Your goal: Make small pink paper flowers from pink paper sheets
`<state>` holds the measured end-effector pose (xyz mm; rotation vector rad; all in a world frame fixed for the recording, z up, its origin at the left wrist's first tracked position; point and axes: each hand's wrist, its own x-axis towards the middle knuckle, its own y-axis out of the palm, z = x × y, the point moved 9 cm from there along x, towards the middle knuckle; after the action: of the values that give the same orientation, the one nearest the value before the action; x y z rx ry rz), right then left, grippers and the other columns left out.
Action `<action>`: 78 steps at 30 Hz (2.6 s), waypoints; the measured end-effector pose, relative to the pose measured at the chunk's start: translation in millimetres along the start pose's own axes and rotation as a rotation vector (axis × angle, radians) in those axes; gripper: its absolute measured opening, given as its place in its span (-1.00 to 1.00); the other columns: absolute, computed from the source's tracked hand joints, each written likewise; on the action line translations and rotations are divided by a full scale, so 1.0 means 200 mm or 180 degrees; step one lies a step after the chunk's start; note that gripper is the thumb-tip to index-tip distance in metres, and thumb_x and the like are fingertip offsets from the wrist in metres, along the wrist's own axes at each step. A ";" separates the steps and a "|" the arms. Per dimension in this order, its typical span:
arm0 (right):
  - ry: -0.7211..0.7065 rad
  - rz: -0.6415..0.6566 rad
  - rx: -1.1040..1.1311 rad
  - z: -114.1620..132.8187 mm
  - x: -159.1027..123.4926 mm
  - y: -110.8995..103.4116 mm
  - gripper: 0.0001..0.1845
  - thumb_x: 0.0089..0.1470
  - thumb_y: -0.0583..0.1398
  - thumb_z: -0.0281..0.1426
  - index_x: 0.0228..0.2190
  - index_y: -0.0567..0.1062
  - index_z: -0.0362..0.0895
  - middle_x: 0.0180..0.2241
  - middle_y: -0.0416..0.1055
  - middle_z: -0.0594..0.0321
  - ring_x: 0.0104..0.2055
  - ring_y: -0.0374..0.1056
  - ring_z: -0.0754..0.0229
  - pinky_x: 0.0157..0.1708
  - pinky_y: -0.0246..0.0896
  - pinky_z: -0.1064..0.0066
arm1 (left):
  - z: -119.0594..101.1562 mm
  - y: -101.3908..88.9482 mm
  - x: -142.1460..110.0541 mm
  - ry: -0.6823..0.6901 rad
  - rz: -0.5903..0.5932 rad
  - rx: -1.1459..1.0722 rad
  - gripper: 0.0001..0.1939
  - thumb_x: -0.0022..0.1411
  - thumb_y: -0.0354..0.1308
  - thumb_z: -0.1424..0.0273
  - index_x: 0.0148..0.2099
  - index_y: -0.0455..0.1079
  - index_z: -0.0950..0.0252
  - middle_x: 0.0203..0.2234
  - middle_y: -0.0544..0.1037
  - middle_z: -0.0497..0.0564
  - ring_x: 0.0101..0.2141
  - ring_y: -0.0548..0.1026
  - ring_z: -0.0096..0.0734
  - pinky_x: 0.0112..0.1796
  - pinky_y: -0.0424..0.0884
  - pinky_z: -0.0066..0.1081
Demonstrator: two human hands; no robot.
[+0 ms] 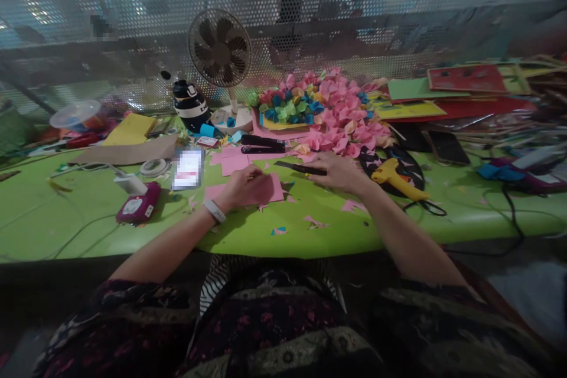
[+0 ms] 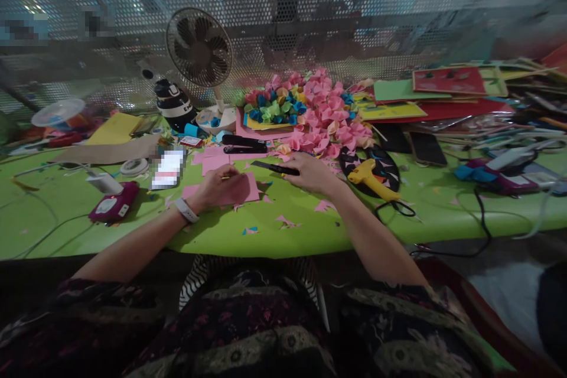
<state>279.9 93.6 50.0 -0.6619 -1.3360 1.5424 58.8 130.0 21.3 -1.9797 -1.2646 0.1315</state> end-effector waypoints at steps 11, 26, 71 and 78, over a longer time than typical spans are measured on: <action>-0.0428 -0.0319 -0.0040 0.04 0.00 -0.02 -0.64 0.22 0.20 -0.25 0.02 0.58 0.03 -0.18 0.52 0.11 -0.17 0.41 0.07 -0.16 0.36 0.25 | -0.03 -0.02 -0.01 0.0051 -0.0051 -0.0245 -0.62 0.22 0.27 0.22 0.02 0.41 0.26 -0.28 0.63 0.09 -0.31 0.60 -0.30 -0.32 0.50 -0.34; -0.0415 -0.0235 -0.0073 0.03 -0.02 -0.05 -0.61 0.21 0.20 -0.23 0.04 0.57 -0.01 -0.12 0.50 0.04 -0.13 0.40 0.03 -0.15 0.31 0.25 | -0.03 -0.02 -0.01 -0.0020 -0.0082 -0.0266 -0.68 0.27 0.20 0.14 -0.11 0.43 0.28 -0.49 0.59 -0.01 -0.47 0.53 -0.42 -0.47 0.36 -0.47; -0.0439 0.0217 -0.0106 -0.03 0.02 0.08 -0.67 0.13 0.27 -0.38 -0.05 0.62 0.08 -0.16 0.47 0.12 -0.11 0.35 0.05 -0.13 0.25 0.25 | 0.05 0.05 0.19 -0.0336 -0.0051 0.0287 -0.57 0.18 0.24 0.09 -0.05 0.44 0.30 -0.49 0.52 -0.01 -0.44 0.48 -0.29 -0.43 0.33 -0.39; -0.0423 0.0192 -0.0086 -0.03 0.02 0.07 -0.68 0.14 0.26 -0.38 -0.06 0.62 0.07 -0.19 0.48 0.14 -0.12 0.35 0.06 -0.14 0.24 0.25 | -0.12 0.11 0.08 0.0829 0.0723 0.1281 -0.51 0.42 -0.09 0.15 0.25 0.32 0.26 0.22 0.39 0.18 0.26 0.28 -0.05 0.25 0.12 -0.05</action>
<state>279.2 101.7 35.3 -0.6308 -1.4495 1.6433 93.0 125.6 28.6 -1.7170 -0.7750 0.2139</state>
